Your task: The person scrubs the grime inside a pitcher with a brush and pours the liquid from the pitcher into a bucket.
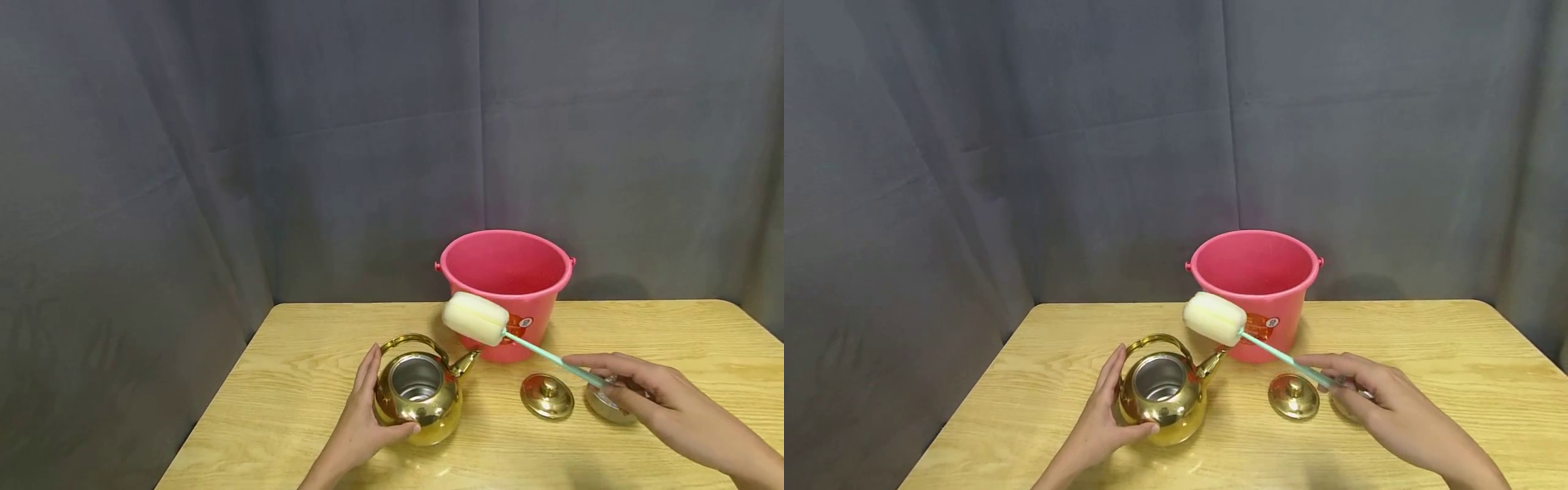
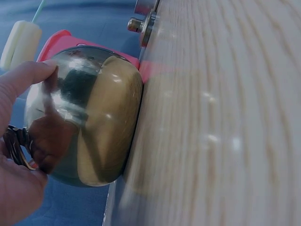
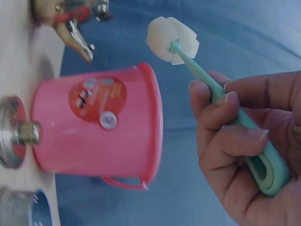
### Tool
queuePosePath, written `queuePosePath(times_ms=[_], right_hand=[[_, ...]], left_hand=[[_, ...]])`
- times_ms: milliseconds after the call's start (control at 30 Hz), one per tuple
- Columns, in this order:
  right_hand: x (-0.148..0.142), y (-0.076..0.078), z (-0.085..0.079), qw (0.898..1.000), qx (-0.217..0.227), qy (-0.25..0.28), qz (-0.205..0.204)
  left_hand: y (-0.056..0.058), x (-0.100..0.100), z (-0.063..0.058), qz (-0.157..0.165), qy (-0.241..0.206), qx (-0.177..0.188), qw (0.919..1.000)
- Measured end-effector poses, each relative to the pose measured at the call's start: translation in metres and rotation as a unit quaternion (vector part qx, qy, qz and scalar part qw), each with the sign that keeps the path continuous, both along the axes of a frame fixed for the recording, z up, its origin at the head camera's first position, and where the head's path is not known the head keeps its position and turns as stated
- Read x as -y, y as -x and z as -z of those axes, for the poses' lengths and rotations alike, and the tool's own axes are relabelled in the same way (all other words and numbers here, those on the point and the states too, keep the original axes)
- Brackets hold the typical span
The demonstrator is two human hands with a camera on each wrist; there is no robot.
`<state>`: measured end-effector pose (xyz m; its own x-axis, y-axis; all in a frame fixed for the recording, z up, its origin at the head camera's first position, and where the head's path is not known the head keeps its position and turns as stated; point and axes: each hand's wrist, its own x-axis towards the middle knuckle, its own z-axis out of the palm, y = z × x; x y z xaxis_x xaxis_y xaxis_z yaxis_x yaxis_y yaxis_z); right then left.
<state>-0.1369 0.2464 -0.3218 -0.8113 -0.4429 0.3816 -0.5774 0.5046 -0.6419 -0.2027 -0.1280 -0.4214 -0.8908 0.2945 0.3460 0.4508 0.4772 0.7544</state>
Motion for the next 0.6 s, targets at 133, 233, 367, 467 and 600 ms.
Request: queuePosePath(times_ms=[133, 233, 367, 467, 600], right_hand=[[-0.014, -0.004, -0.005, 0.998, -0.015, -0.017, 0.053], [-0.024, -0.006, -0.008, 0.996, -0.020, -0.019, 0.090], [-0.034, -0.007, -0.010, 0.994, -0.011, -0.002, 0.108], [-0.039, -0.006, -0.009, 0.992, 0.003, 0.009, 0.122], [-0.046, -0.005, -0.006, 0.987, 0.002, 0.030, 0.155]], left_hand=[[0.000, -0.001, 0.001, 0.000, -0.002, 0.002, 1.0000], [0.000, -0.001, 0.001, 0.001, -0.004, 0.001, 1.0000], [0.001, 0.000, 0.002, 0.003, -0.007, -0.003, 1.0000], [0.001, 0.000, 0.001, 0.003, -0.008, -0.002, 1.0000], [0.000, -0.001, 0.001, 0.003, -0.010, 0.003, 0.9999]])
